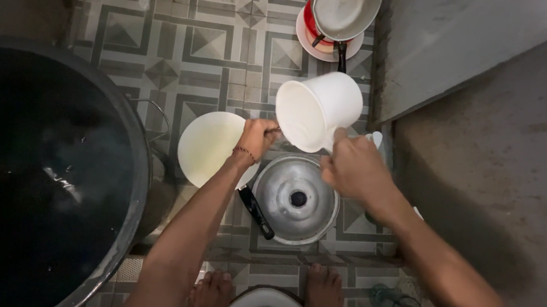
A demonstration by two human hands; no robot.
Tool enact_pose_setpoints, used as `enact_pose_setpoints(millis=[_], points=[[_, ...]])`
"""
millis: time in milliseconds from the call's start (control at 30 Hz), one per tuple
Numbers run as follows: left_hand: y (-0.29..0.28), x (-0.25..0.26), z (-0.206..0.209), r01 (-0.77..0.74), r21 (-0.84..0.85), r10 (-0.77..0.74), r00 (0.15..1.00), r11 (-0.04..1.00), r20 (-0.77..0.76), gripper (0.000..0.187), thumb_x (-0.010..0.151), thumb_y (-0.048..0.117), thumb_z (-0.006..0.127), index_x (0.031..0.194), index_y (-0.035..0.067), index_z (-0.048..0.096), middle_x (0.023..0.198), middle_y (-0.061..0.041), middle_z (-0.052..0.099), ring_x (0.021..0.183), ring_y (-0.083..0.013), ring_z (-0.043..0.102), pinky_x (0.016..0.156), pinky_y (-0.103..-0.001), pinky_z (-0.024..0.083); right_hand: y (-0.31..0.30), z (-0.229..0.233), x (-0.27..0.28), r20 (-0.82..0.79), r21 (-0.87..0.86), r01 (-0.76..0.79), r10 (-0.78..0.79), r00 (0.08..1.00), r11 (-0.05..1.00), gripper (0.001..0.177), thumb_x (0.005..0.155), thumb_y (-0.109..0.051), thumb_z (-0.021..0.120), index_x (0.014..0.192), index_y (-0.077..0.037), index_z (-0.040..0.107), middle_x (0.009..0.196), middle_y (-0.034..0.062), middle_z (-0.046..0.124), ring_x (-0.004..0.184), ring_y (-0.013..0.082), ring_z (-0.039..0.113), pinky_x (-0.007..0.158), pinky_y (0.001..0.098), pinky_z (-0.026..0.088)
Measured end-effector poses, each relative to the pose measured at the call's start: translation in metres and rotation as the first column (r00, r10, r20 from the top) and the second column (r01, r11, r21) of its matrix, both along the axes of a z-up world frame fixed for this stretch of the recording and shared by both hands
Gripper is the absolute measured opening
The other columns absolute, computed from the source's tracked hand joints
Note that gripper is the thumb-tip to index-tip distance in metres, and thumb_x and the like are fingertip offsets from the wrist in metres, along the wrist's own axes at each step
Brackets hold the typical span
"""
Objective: Washing various dishes and kitchen items in a bathroom setting using a bucket of water and sponge.
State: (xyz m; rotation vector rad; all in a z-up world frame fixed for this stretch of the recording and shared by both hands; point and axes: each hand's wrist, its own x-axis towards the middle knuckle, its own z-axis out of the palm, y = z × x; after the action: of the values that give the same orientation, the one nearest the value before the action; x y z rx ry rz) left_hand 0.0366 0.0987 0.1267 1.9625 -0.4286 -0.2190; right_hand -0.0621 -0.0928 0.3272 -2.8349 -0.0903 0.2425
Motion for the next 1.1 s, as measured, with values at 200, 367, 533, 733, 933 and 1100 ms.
enact_pose_setpoints(millis=[200,367,533,733,933,1100], points=[[0.008,0.0,0.002,-0.022,-0.115,0.016,0.999,0.993,-0.046,0.032,0.075,-0.013,0.07,0.101,0.004,0.077,0.095,-0.015,0.078,0.086,-0.0215,0.077,0.079,-0.033,0.061,0.023,0.011,0.002,-0.272,-0.107,0.012,-0.041,0.961,0.994,0.064,0.091,-0.018,0.062,0.139,0.018,0.04,0.08,0.0237,0.069,0.066,0.0355,0.074,0.056,0.0413,0.065],[0.016,0.002,-0.02,-0.07,-0.072,0.064,0.994,0.995,-0.083,0.012,0.084,-0.011,0.068,0.091,-0.001,0.07,0.083,-0.014,0.078,0.083,-0.0191,0.08,0.074,-0.032,0.063,0.036,0.019,-0.004,-0.131,-0.058,-0.027,0.019,0.991,0.998,0.059,0.086,-0.016,0.067,0.128,0.019,0.046,0.087,0.0271,0.07,0.076,0.04,0.072,0.068,0.0467,0.06],[0.018,0.001,0.004,-0.082,0.023,0.082,0.997,0.996,0.005,0.01,0.088,-0.001,0.071,0.095,0.0,0.078,0.079,-0.016,0.074,0.066,-0.0205,0.072,0.067,-0.035,0.058,0.038,0.02,-0.009,-0.083,-0.094,-0.032,0.024,0.996,0.995,0.042,0.086,-0.016,0.068,0.115,0.011,0.051,0.094,0.0274,0.07,0.083,0.0437,0.071,0.075,0.0502,0.059],[0.003,0.0,0.033,-0.078,-0.106,0.075,0.997,0.991,-0.032,0.02,0.095,0.017,0.073,0.109,0.003,0.075,0.081,-0.017,0.075,0.067,-0.0256,0.07,0.065,-0.036,0.055,0.015,0.031,-0.014,0.0,-0.169,0.01,-0.01,1.0,0.986,0.036,0.09,-0.01,0.063,0.116,0.011,0.049,0.095,0.0302,0.069,0.072,0.0453,0.072,0.06,0.0497,0.061],[-0.043,0.001,0.014,-0.07,0.024,0.07,0.998,0.997,-0.004,0.025,0.107,0.026,0.062,0.118,0.004,0.068,0.099,-0.024,0.073,0.096,-0.0463,0.066,0.079,-0.05,0.052,-0.038,0.08,-0.01,0.161,0.006,0.043,-0.043,0.986,0.999,0.03,0.086,-0.013,0.068,0.105,0.004,0.054,0.077,0.0276,0.069,0.077,0.0497,0.068,0.072,0.0568,0.055],[-0.1,-0.01,-0.077,0.412,0.438,-0.362,0.911,0.799,-0.197,0.026,0.087,0.02,0.069,0.104,0.0,0.07,0.108,-0.027,0.07,0.103,-0.0451,0.067,0.085,-0.052,0.054,-0.086,0.11,-0.024,0.292,-0.057,-0.037,0.052,0.955,0.998,0.036,0.088,-0.018,0.072,0.113,0.005,0.06,0.082,0.0292,0.066,0.077,0.0521,0.064,0.071,0.0581,0.05]])
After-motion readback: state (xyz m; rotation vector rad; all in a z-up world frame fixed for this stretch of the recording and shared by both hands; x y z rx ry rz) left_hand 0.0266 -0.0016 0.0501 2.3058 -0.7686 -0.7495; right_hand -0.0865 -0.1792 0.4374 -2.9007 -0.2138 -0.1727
